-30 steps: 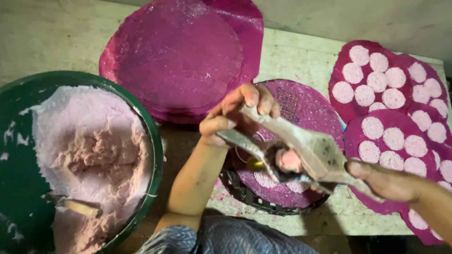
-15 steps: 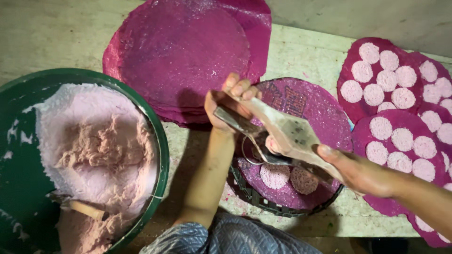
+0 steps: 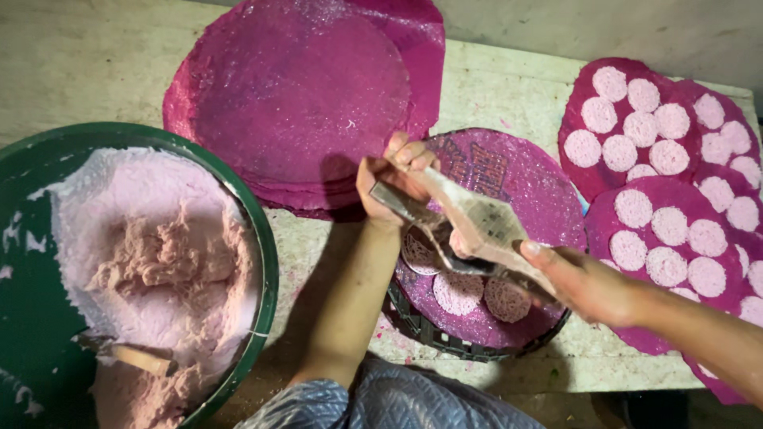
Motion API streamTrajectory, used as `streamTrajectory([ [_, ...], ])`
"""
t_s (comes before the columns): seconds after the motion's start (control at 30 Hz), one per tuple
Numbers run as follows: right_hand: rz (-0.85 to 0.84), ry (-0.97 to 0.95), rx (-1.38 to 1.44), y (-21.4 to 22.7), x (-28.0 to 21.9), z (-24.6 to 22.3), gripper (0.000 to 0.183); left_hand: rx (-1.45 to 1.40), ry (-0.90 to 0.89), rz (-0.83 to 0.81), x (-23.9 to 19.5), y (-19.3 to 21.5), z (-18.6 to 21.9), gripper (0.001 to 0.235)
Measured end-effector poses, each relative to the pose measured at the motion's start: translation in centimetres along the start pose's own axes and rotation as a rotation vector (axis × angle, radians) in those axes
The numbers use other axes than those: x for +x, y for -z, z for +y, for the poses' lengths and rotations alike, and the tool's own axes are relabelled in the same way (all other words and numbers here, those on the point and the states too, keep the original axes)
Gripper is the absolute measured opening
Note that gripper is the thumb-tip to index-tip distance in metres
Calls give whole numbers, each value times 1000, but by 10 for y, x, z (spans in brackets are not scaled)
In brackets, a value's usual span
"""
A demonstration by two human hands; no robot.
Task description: The person uses a manual metal mold to press small circles of pink dough onto round pink sheets. They frequently refill the mold by hand from a green plastic basin containing more pink dough.
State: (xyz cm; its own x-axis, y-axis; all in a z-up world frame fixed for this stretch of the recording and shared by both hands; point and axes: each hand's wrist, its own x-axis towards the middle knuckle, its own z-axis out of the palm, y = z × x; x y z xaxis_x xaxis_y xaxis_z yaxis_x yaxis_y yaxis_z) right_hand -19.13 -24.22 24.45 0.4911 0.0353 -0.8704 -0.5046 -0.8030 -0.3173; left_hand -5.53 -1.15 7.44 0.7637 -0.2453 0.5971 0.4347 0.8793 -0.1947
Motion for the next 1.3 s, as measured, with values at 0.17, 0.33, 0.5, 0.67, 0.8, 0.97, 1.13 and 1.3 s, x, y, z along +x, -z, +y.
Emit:
streamTrajectory([
  [0.17, 219, -55, -23, -2, -1, -15, 82, 25, 41, -8, 22, 5, 6, 33],
  [0.33, 232, 196, 22, -17, 8, -27, 80, 85, 67, -48, 30, -11, 28, 35],
  [0.5, 188, 259, 69, -32, 17, -24, 74, 137, 49, -27, 18, -23, 41, 38],
  [0.67, 64, 183, 95, -23, 11, -13, 77, 47, 10, 50, 3, -24, 13, 35],
  [0.8, 149, 243, 100, -15, 10, -10, 67, 101, -21, 60, 13, -21, 7, 34],
  [0.97, 202, 241, 173, -19, 13, -9, 63, 157, 42, 51, 25, -24, 16, 36],
  [1.13, 286, 370, 117, -21, 29, 0, 63, 151, 36, 70, 31, -38, 13, 34],
  [1.3, 240, 662, 297, -42, 50, 18, 73, 644, 146, 238, 43, -67, 42, 36],
])
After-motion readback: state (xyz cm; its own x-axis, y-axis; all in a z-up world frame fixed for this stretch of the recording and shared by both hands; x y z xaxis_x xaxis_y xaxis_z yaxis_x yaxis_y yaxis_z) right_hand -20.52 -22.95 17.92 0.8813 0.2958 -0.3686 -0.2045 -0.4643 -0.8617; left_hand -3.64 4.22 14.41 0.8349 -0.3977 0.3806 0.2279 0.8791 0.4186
